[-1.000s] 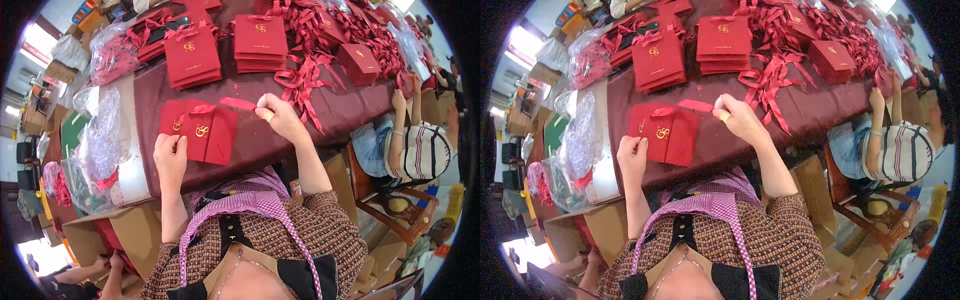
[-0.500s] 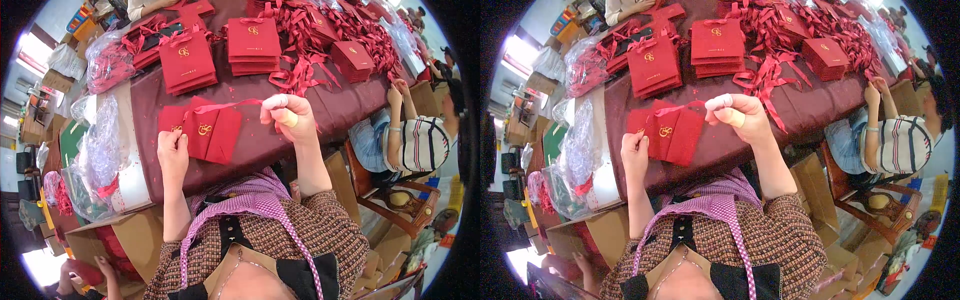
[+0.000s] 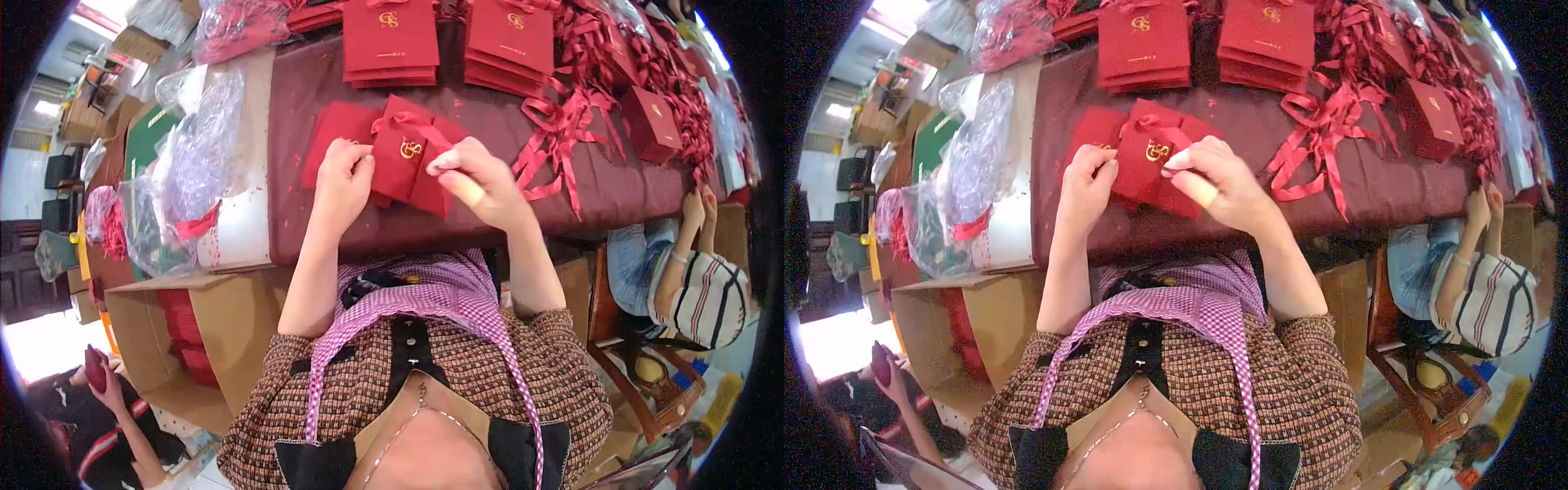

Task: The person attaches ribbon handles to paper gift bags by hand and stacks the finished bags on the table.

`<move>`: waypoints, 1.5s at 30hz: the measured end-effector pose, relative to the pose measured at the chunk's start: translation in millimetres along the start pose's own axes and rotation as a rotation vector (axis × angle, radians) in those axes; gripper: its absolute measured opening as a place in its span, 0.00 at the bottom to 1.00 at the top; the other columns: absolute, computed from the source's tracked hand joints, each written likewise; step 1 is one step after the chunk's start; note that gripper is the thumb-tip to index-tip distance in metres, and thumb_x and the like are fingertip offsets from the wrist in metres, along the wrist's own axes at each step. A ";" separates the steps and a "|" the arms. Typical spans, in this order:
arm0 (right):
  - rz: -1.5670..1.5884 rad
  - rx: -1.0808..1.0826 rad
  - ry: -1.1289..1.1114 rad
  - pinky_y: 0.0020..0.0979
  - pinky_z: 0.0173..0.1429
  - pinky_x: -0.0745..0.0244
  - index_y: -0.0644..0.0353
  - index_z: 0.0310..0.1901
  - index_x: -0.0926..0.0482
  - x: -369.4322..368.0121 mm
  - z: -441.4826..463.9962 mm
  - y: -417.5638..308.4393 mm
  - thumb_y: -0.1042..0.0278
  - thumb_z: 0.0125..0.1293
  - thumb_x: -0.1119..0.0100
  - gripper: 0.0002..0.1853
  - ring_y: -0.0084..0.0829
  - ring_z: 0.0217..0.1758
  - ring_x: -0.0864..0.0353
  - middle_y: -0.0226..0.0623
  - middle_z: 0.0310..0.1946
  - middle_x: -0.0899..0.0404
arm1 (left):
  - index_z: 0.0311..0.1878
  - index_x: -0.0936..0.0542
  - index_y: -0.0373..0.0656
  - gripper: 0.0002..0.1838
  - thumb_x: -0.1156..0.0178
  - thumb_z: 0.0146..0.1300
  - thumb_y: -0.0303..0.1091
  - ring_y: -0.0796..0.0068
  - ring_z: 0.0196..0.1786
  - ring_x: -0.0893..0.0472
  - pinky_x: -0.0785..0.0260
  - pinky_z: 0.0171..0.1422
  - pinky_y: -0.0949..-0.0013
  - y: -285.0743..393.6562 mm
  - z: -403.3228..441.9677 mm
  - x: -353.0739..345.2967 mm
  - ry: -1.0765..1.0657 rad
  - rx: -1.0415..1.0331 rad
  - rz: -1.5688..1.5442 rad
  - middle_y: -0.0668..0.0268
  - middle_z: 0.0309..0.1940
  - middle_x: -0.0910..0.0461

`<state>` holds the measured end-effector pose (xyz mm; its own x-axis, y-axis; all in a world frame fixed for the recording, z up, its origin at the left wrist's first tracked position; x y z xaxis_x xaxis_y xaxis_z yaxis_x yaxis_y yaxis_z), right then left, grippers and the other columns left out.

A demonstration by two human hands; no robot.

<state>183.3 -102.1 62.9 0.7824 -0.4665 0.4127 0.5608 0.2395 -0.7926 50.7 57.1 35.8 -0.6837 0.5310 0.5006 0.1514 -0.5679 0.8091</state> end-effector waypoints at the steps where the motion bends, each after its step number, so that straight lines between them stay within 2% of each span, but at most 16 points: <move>1: -0.122 0.013 -0.025 0.33 0.49 0.33 0.62 0.39 0.21 -12.6 0.0 5.4 0.75 0.62 0.40 0.05 0.34 0.41 0.25 0.35 0.33 0.23 | 0.40 0.19 0.31 0.07 0.40 0.59 0.23 0.57 0.42 0.20 0.28 0.49 0.65 -1.7 -0.8 0.5 -0.001 0.008 0.007 0.53 0.36 0.22; 3: -0.309 0.041 -0.040 0.38 0.52 0.35 0.61 0.37 0.22 -32.5 1.5 5.1 0.72 0.61 0.39 0.04 0.41 0.42 0.26 0.39 0.34 0.23 | 0.42 0.19 0.31 0.08 0.40 0.61 0.23 0.72 0.40 0.22 0.31 0.47 0.72 -3.9 -0.6 -0.4 -0.023 0.005 -0.030 0.61 0.33 0.22; 6: -0.379 0.079 0.008 0.38 0.50 0.35 0.61 0.36 0.23 -46.9 3.4 4.8 0.72 0.60 0.39 0.04 0.41 0.42 0.26 0.38 0.33 0.23 | 0.43 0.19 0.31 0.08 0.41 0.62 0.22 0.79 0.40 0.24 0.33 0.46 0.75 -8.1 -1.8 -1.6 -0.102 0.097 -0.149 0.67 0.33 0.22; 9: -0.419 0.092 0.028 0.38 0.48 0.35 0.61 0.35 0.23 -48.9 9.1 2.7 0.73 0.59 0.39 0.04 0.40 0.41 0.26 0.38 0.33 0.23 | 0.43 0.19 0.31 0.07 0.42 0.64 0.21 0.83 0.39 0.26 0.34 0.45 0.77 -5.5 -3.2 -2.1 -0.122 0.099 -0.206 0.71 0.32 0.24; 15: -0.440 0.083 0.035 0.38 0.47 0.35 0.61 0.34 0.23 -50.4 13.3 1.9 0.73 0.58 0.40 0.04 0.39 0.38 0.26 0.38 0.31 0.22 | 0.44 0.19 0.32 0.07 0.43 0.64 0.21 0.84 0.38 0.28 0.35 0.45 0.78 3.0 -5.8 -2.4 -0.152 0.103 -0.238 0.72 0.32 0.25; 16: -0.418 0.077 0.054 0.38 0.46 0.35 0.61 0.33 0.23 -49.6 13.5 2.2 0.73 0.58 0.40 0.03 0.39 0.37 0.26 0.38 0.30 0.22 | 0.44 0.19 0.32 0.07 0.43 0.64 0.21 0.84 0.38 0.28 0.35 0.45 0.78 3.0 -6.1 -2.4 -0.152 0.104 -0.238 0.72 0.32 0.25; 18: -0.412 0.069 0.056 0.38 0.46 0.35 0.61 0.33 0.23 -49.1 14.9 2.0 0.73 0.57 0.40 0.03 0.39 0.37 0.26 0.38 0.29 0.22 | 0.44 0.19 0.31 0.08 0.42 0.62 0.22 0.69 0.40 0.21 0.30 0.48 0.70 4.5 -6.2 -1.7 -0.146 0.076 -0.199 0.59 0.34 0.21; 25: -0.402 -0.014 0.018 0.41 0.46 0.36 0.60 0.27 0.25 -51.0 18.5 3.3 0.68 0.56 0.42 0.06 0.44 0.35 0.26 0.41 0.25 0.22 | 0.42 0.20 0.31 0.08 0.41 0.61 0.23 0.63 0.38 0.21 0.29 0.45 0.66 17.1 -10.3 0.0 -0.128 0.039 -0.141 0.57 0.30 0.21; 31: -0.609 0.079 0.034 0.40 0.43 0.36 0.60 0.22 0.28 -49.7 24.4 -22.4 0.73 0.51 0.43 0.05 0.41 0.31 0.28 0.40 0.21 0.25 | 0.41 0.20 0.31 0.09 0.42 0.58 0.22 0.52 0.38 0.22 0.30 0.43 0.58 39.9 -15.3 -1.9 -0.104 -0.117 0.024 0.53 0.29 0.23; 32: -0.610 0.082 0.031 0.40 0.43 0.36 0.60 0.22 0.28 -49.4 24.6 -24.6 0.73 0.51 0.43 0.05 0.41 0.31 0.28 0.40 0.21 0.25 | 0.41 0.20 0.31 0.09 0.42 0.58 0.22 0.52 0.38 0.22 0.30 0.43 0.58 40.4 -16.5 -1.1 -0.100 -0.116 0.024 0.53 0.29 0.23; 34: -0.646 0.102 0.017 0.40 0.43 0.36 0.59 0.22 0.28 -48.1 24.8 -28.1 0.73 0.51 0.43 0.05 0.41 0.31 0.28 0.40 0.21 0.25 | 0.42 0.21 0.30 0.08 0.43 0.60 0.19 0.61 0.35 0.21 0.29 0.40 0.67 45.3 -18.0 -1.4 -0.112 -0.181 0.026 0.55 0.30 0.23; 38: -0.614 0.073 -0.046 0.42 0.44 0.34 0.61 0.22 0.25 -44.5 21.2 -23.8 0.69 0.52 0.43 0.06 0.44 0.32 0.25 0.45 0.22 0.22 | 0.43 0.22 0.29 0.09 0.43 0.59 0.18 0.59 0.34 0.21 0.29 0.39 0.66 52.7 -21.6 -4.6 -0.127 -0.196 -0.001 0.54 0.30 0.24; 40: -0.354 -0.067 -0.079 0.45 0.41 0.33 0.62 0.22 0.25 -40.1 19.1 -10.9 0.70 0.52 0.44 0.06 0.47 0.30 0.25 0.47 0.21 0.24 | 0.43 0.22 0.29 0.09 0.43 0.59 0.19 0.59 0.34 0.21 0.29 0.39 0.66 54.4 -24.7 -9.2 -0.129 -0.187 -0.044 0.54 0.30 0.24; 41: -0.321 -0.044 -0.054 0.43 0.37 0.34 0.63 0.25 0.29 -38.3 16.5 -8.2 0.74 0.51 0.44 0.04 0.49 0.27 0.30 0.45 0.21 0.28 | 0.43 0.22 0.29 0.09 0.43 0.59 0.19 0.59 0.34 0.22 0.29 0.39 0.66 55.2 -25.9 -10.7 -0.137 -0.183 -0.085 0.53 0.30 0.24; 43: -0.325 -0.044 -0.088 0.42 0.38 0.34 0.63 0.25 0.29 -34.4 15.6 -10.1 0.74 0.52 0.44 0.04 0.48 0.28 0.29 0.44 0.21 0.28 | 0.44 0.21 0.29 0.10 0.43 0.59 0.20 0.55 0.37 0.22 0.29 0.43 0.62 56.6 -24.9 -8.2 -0.166 -0.184 -0.049 0.53 0.31 0.24; 45: -0.332 -0.043 -0.121 0.40 0.39 0.34 0.63 0.25 0.29 -28.3 14.3 -13.6 0.74 0.52 0.43 0.05 0.47 0.29 0.29 0.43 0.22 0.28 | 0.46 0.21 0.30 0.10 0.43 0.62 0.21 0.60 0.35 0.21 0.29 0.42 0.67 45.4 -22.2 -9.4 -0.333 -0.003 -0.339 0.55 0.31 0.24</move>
<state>157.5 -80.0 68.3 0.5875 -0.4079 0.6989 0.7797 0.0544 -0.6238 48.2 12.4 61.0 -0.4281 0.8591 0.2806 -0.0428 -0.3294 0.9432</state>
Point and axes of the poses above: each hand's wrist, its own z-axis towards the middle knuckle, its own x-axis out of the back of the hand, y = z × x, the point moved 6 cm from there along z, towards the middle knuckle
